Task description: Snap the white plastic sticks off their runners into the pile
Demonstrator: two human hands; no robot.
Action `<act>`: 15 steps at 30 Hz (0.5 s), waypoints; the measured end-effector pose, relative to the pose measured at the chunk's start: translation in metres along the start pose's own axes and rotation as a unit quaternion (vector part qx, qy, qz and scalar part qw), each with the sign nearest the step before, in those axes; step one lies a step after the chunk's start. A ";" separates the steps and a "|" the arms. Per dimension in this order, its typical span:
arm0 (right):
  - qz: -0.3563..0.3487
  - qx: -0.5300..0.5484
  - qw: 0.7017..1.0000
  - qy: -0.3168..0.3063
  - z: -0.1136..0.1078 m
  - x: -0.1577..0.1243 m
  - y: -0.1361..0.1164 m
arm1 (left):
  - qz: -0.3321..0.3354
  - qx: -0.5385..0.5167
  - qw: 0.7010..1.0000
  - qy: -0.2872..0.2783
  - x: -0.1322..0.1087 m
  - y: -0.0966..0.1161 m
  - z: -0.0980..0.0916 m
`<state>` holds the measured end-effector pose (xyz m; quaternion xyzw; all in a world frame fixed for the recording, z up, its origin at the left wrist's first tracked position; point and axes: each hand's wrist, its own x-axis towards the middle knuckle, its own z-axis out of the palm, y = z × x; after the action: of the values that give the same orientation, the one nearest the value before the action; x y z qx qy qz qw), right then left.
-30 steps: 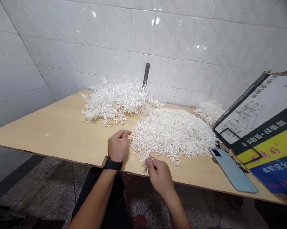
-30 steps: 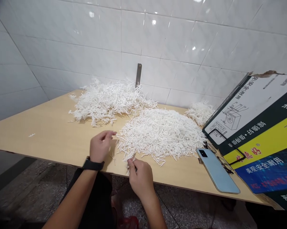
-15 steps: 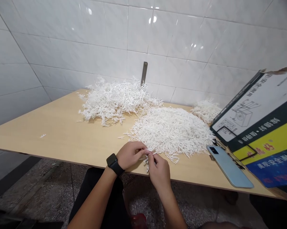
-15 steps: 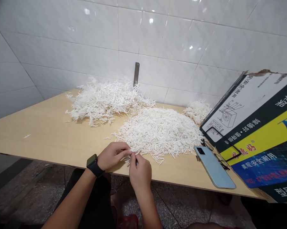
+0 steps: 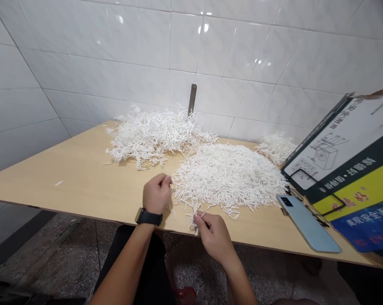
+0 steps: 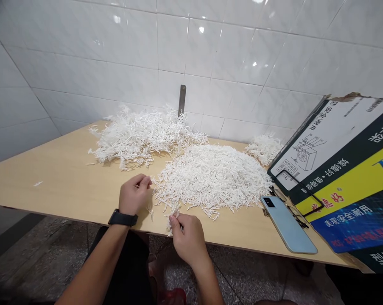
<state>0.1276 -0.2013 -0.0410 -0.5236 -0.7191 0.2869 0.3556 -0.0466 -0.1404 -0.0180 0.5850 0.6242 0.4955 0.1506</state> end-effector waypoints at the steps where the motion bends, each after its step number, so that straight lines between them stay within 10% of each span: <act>1: 0.000 0.023 1.000 0.001 -0.001 0.000 0.001 | -0.009 0.001 1.000 0.021 0.003 -0.001 -0.001; 15: 0.102 0.283 0.953 0.019 -0.007 -0.001 0.001 | 0.096 -0.014 0.988 -0.121 -0.001 -0.003 0.014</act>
<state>0.1347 -0.2016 -0.0380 -0.4777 -0.5440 0.5031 0.4719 -0.0373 -0.1349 -0.0273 0.6959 0.5348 0.4421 0.1851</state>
